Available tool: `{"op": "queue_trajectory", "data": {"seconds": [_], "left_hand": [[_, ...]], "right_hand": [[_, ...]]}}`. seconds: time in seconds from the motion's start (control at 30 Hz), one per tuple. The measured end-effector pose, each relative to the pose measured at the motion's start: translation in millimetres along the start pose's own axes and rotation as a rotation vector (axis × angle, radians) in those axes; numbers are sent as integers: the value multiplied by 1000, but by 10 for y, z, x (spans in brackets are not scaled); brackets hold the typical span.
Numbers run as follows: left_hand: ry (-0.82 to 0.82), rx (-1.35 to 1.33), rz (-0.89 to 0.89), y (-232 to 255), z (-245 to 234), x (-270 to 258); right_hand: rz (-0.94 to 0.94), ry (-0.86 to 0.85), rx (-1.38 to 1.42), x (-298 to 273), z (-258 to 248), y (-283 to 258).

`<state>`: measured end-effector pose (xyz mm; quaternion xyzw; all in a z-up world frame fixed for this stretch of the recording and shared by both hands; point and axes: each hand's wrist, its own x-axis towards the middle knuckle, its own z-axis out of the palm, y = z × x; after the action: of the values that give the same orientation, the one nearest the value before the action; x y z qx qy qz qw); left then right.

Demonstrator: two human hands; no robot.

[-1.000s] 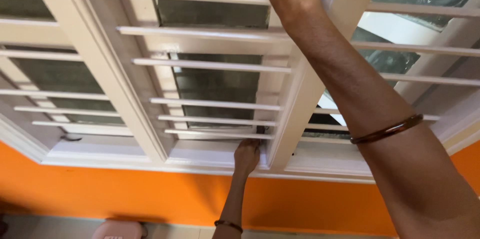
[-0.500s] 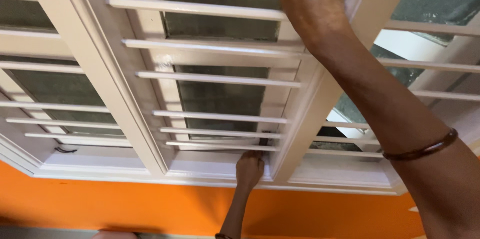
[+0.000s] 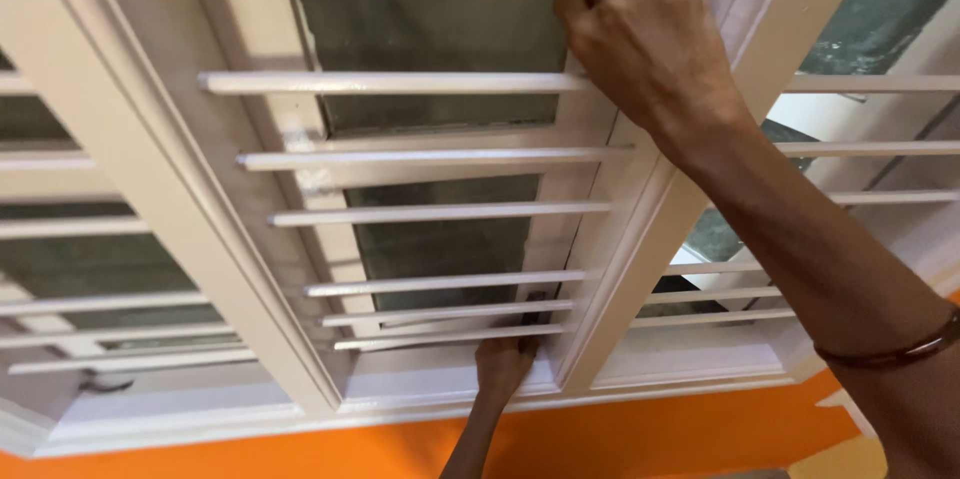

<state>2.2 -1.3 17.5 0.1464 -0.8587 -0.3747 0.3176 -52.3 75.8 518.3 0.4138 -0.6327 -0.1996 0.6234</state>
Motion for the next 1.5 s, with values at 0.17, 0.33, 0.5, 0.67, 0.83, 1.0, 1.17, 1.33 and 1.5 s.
{"op": "queue_trajectory", "data": {"seconds": [0.17, 0.33, 0.5, 0.67, 0.83, 1.0, 1.17, 1.33, 1.5], "left_hand": [[-47, 31, 70, 10, -56, 38], [-200, 67, 29, -95, 14, 82], [-171, -316, -163, -329, 169, 31], [-346, 47, -67, -426, 238, 55], [-409, -234, -287, -353, 151, 11], [-413, -83, -80, -400, 131, 2], [-318, -106, -16, -560, 254, -15], [-359, -561, -300, -491, 248, -113], [-476, -349, -272, -273, -3, -11]], "right_hand": [[-66, 199, 198, -126, -332, -337], [107, 323, 742, -1003, -907, -1055], [409, -11, 968, -1900, -836, -2164], [1111, -432, 1430, -2833, -440, -3225], [1959, -562, 1945, -3188, 136, -3736], [2211, -332, 2093, -3103, 284, -3848], [2188, -226, 2207, -3014, 153, -3825], [2094, -329, 2026, -2956, 154, -3793], [2268, -230, 1866, -2896, 176, -3841]]}}
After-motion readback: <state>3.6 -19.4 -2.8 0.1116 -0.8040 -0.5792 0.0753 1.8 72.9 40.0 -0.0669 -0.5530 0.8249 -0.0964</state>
